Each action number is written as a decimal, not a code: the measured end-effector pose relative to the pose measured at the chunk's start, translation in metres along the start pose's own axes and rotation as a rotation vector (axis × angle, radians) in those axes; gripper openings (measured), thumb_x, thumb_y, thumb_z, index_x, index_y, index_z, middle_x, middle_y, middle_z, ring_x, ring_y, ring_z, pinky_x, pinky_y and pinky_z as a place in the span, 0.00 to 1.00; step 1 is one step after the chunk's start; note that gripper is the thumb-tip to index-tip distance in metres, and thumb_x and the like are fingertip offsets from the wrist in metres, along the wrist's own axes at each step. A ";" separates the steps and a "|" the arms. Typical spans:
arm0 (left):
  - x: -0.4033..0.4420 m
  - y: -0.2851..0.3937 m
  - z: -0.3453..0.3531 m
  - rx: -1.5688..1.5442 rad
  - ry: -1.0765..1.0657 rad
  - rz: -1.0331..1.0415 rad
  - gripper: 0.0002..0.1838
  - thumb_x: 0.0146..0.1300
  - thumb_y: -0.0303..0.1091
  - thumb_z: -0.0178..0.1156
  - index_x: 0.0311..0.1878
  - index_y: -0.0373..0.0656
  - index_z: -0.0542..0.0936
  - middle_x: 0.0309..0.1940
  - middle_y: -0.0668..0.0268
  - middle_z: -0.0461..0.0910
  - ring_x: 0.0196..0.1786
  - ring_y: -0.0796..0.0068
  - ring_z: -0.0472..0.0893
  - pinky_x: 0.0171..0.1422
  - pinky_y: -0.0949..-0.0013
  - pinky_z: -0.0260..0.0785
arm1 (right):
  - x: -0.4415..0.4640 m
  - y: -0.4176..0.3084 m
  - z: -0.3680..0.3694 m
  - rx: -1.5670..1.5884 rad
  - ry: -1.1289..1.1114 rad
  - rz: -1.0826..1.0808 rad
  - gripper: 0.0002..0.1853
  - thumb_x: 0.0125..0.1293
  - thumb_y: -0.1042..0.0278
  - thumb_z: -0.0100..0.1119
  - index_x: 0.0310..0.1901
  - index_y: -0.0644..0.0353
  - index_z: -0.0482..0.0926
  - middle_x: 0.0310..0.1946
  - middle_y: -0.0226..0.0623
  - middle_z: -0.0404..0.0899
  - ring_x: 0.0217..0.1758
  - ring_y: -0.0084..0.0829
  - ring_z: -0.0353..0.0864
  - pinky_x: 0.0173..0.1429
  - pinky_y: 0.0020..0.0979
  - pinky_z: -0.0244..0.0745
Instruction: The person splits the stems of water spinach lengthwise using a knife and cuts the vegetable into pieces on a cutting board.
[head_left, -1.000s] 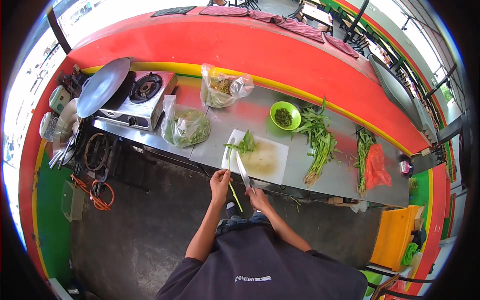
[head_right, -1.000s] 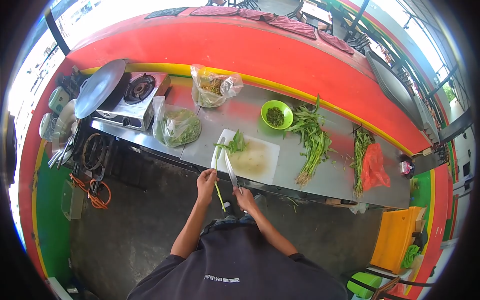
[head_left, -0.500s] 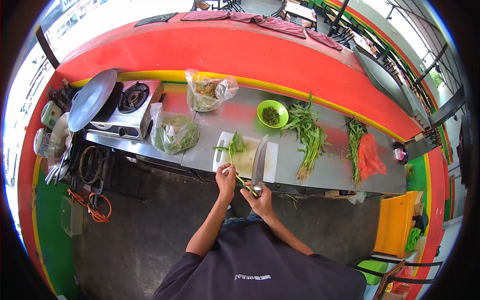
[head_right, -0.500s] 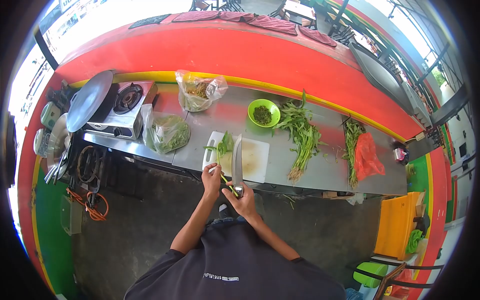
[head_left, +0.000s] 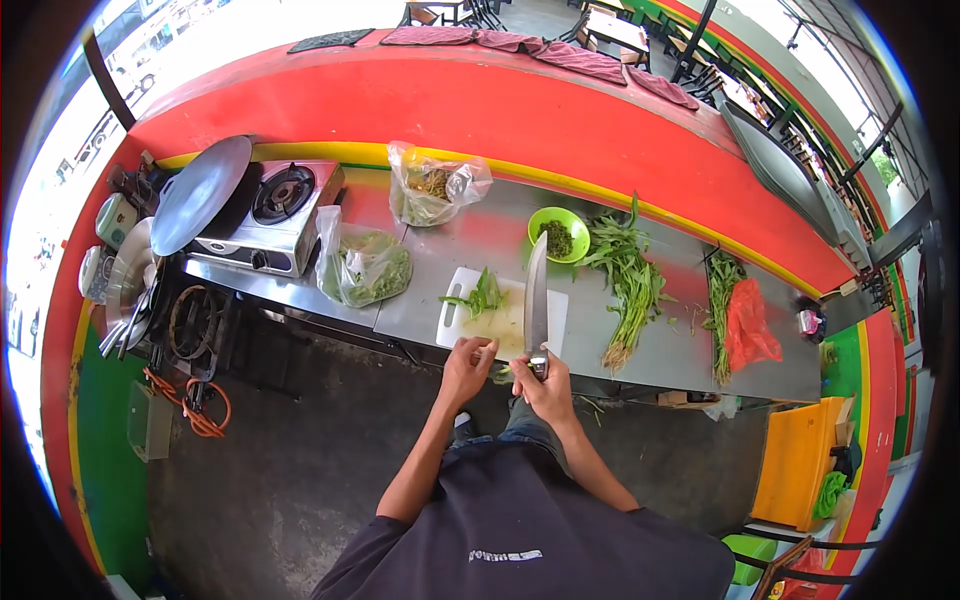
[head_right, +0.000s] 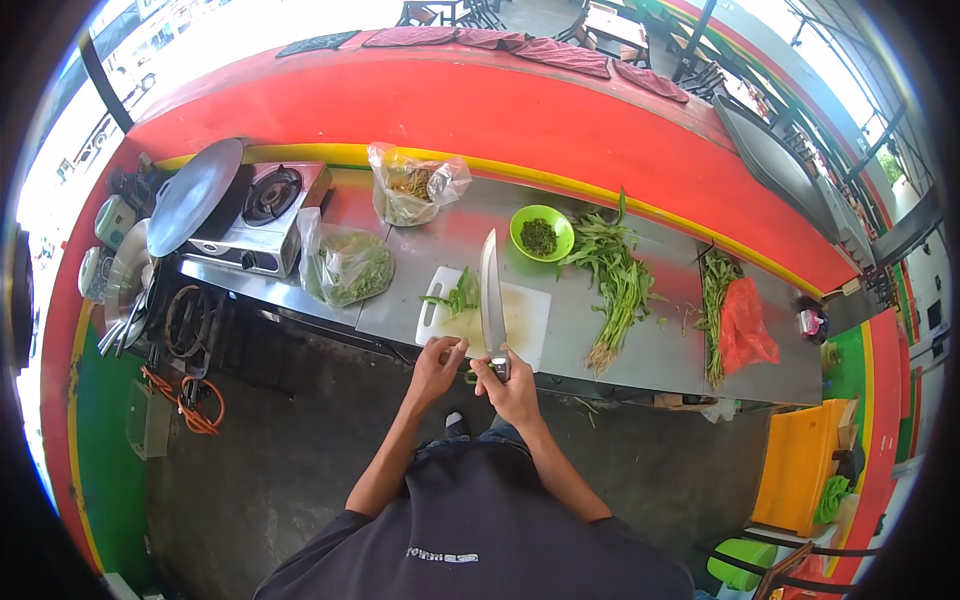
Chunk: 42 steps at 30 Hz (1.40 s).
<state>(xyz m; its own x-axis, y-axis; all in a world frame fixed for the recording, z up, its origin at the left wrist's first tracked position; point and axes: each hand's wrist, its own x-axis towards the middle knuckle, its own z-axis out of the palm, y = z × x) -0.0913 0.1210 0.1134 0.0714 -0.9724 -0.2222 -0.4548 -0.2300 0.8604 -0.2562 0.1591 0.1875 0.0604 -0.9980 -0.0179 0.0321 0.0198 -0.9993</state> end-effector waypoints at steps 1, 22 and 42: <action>-0.004 0.010 0.000 -0.195 0.000 0.310 0.17 0.76 0.44 0.59 0.45 0.39 0.86 0.30 0.65 0.82 0.31 0.69 0.81 0.41 0.65 0.74 | -0.001 -0.003 0.000 -0.013 -0.023 0.031 0.14 0.72 0.59 0.66 0.39 0.62 0.79 0.20 0.29 0.80 0.17 0.15 0.73 0.22 0.21 0.63; -0.006 0.056 -0.047 -1.075 -0.228 0.648 0.11 0.76 0.39 0.60 0.44 0.40 0.83 0.35 0.70 0.74 0.37 0.81 0.66 0.42 0.75 0.59 | -0.042 -0.051 0.025 -0.003 -0.121 -0.294 0.24 0.80 0.64 0.51 0.72 0.63 0.65 0.27 0.33 0.81 0.25 0.15 0.73 0.31 0.21 0.67; -0.008 0.077 -0.065 -1.058 -0.240 0.789 0.11 0.72 0.37 0.64 0.46 0.39 0.85 0.37 0.66 0.78 0.37 0.79 0.73 0.38 0.76 0.63 | -0.047 -0.062 0.042 -0.119 -0.097 -0.411 0.26 0.76 0.75 0.54 0.73 0.68 0.65 0.26 0.34 0.79 0.27 0.20 0.76 0.34 0.23 0.71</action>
<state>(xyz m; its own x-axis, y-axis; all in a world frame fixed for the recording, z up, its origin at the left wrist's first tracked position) -0.0694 0.1084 0.2106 -0.0959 -0.8525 0.5138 0.6061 0.3594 0.7095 -0.2192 0.2072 0.2513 0.1602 -0.9111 0.3797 -0.0419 -0.3906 -0.9196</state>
